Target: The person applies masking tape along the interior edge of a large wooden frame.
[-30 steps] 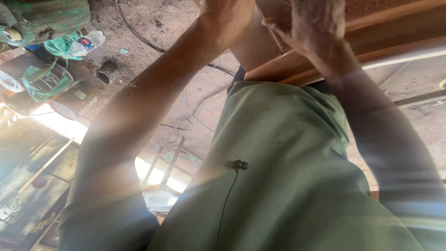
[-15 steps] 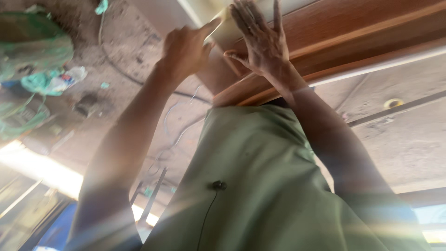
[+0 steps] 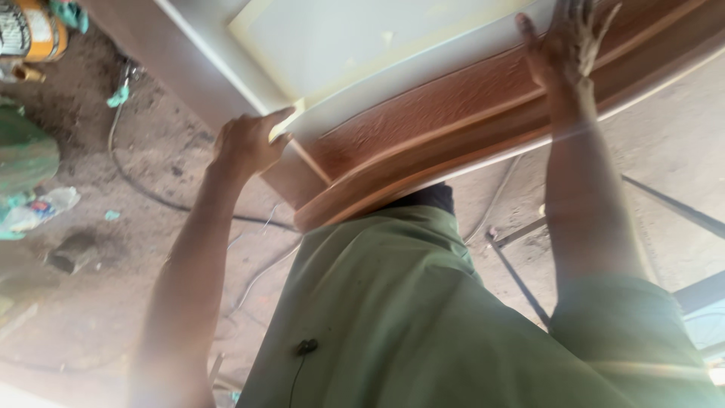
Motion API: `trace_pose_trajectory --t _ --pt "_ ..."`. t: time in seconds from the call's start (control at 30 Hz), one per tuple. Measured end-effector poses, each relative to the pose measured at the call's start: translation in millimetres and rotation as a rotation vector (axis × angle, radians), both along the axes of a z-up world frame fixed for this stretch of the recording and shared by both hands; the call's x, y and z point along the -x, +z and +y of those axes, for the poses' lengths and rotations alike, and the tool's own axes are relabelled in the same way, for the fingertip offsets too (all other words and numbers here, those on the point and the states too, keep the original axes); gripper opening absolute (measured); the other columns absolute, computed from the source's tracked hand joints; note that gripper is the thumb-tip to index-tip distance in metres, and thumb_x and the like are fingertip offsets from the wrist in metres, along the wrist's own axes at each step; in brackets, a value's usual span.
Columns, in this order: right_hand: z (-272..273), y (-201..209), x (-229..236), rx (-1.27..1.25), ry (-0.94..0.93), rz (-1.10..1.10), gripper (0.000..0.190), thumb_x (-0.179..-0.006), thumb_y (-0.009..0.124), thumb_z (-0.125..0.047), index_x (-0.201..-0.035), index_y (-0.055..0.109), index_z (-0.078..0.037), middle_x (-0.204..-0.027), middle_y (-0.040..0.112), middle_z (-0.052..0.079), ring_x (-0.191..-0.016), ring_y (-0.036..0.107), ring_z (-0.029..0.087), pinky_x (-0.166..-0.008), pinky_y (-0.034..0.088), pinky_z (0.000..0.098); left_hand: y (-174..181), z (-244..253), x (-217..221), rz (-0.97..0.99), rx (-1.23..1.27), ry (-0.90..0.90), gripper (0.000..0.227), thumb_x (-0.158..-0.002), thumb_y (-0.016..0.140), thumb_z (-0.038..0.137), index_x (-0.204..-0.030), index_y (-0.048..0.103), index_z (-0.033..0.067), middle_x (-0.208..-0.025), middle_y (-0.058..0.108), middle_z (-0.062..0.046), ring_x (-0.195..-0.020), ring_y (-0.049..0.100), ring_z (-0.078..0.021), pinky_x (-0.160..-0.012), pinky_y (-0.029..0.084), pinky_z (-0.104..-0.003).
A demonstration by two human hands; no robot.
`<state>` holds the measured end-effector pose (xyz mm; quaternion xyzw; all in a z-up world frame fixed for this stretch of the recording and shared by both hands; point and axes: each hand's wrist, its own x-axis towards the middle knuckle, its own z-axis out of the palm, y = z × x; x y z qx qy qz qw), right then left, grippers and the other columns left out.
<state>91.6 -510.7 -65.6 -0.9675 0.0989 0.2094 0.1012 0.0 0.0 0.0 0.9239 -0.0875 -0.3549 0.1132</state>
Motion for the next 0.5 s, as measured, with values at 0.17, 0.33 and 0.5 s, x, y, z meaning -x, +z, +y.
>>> trace_pose_trajectory --t 0.17,0.33,0.5 --pt "-4.2 3.6 -13.3 -0.028 -0.132 0.013 0.101 -0.1 0.041 -0.079 -0.17 0.004 -0.017 -0.178 0.003 0.003 -0.165 -0.002 0.026 -0.131 -0.007 0.0583 5.4 -9.9 -8.4 0.227 -0.176 0.09 0.052 -0.098 0.064 0.047 -0.149 0.051 0.0425 -0.061 0.061 -0.011 -0.065 0.071 -0.0261 -0.08 0.064 -0.045" --pt "-23.7 3.9 -36.3 0.005 -0.128 0.028 0.099 -0.101 0.039 -0.076 -0.171 0.003 -0.016 -0.18 -0.001 0.001 -0.165 -0.004 0.027 -0.131 -0.006 0.0606 -8.3 -1.4 -4.5 0.077 -0.094 0.015 0.054 -0.094 0.067 0.046 -0.146 0.055 0.0413 -0.05 0.046 0.002 -0.048 0.05 -0.0136 -0.067 0.061 -0.038" --pt "-41.8 4.4 -51.5 0.001 -0.065 0.017 0.103 -0.097 0.035 -0.08 -0.17 0.004 -0.014 -0.179 0.001 0.004 -0.165 -0.004 0.027 -0.13 -0.007 0.0599 -10.9 0.5 -2.5 0.133 -0.122 0.035 0.053 -0.098 0.066 0.046 -0.149 0.053 0.042 -0.053 0.049 -0.001 -0.047 0.048 -0.0176 -0.057 0.06 -0.04"
